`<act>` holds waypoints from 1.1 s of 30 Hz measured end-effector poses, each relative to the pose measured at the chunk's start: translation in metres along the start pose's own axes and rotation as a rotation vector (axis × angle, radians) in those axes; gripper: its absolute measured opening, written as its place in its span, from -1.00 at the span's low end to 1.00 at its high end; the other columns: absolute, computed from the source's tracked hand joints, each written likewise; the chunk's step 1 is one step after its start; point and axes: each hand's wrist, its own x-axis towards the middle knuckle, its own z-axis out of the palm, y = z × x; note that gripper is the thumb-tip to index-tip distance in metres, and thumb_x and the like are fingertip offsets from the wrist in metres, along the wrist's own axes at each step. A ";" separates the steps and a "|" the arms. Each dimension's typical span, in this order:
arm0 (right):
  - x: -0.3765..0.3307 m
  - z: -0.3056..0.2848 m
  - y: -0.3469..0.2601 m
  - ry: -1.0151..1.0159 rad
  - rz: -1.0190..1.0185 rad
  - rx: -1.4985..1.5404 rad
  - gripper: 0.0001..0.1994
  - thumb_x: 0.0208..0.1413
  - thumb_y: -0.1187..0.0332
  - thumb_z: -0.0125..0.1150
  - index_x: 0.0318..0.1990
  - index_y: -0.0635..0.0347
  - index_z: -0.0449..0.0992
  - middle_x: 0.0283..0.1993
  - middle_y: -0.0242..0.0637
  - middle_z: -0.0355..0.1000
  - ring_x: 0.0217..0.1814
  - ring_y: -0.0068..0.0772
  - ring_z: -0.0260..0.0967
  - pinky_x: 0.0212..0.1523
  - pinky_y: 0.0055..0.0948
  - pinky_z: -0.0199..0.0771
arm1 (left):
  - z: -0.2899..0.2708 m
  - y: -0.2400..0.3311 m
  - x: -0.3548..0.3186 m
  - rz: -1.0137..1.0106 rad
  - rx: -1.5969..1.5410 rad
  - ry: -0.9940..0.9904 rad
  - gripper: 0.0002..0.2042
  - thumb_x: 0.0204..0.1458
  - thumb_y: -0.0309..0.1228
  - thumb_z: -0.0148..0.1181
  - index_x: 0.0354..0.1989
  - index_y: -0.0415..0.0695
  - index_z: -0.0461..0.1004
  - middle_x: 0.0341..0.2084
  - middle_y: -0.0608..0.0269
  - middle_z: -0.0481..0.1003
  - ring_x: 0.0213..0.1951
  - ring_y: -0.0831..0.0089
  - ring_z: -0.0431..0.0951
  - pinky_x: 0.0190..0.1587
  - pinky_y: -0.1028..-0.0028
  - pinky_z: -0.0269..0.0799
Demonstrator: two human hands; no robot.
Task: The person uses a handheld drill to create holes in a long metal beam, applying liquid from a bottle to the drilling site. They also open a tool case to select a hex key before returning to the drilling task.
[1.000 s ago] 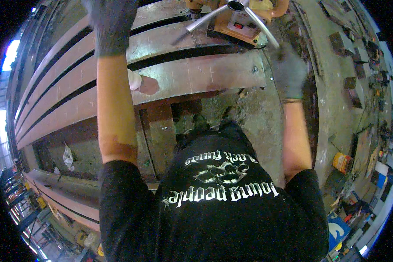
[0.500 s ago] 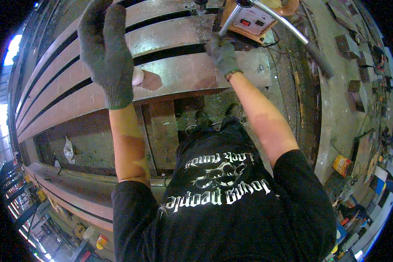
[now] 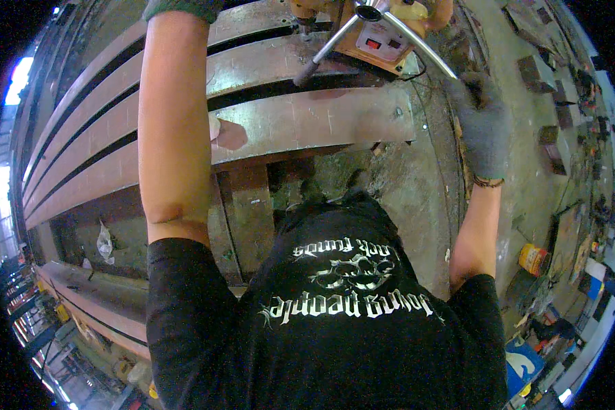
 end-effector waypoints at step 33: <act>0.024 -0.037 -0.030 -0.083 -0.024 -0.029 -0.73 0.36 0.20 0.28 -0.15 0.27 0.64 -0.34 -0.35 0.58 -0.29 -0.59 0.39 -0.23 -0.48 0.40 | 0.031 -0.100 0.031 0.440 0.456 0.370 -0.44 0.25 0.05 0.19 -0.45 -0.28 0.71 -0.61 -0.01 0.62 -0.55 0.19 0.61 -0.27 0.18 0.53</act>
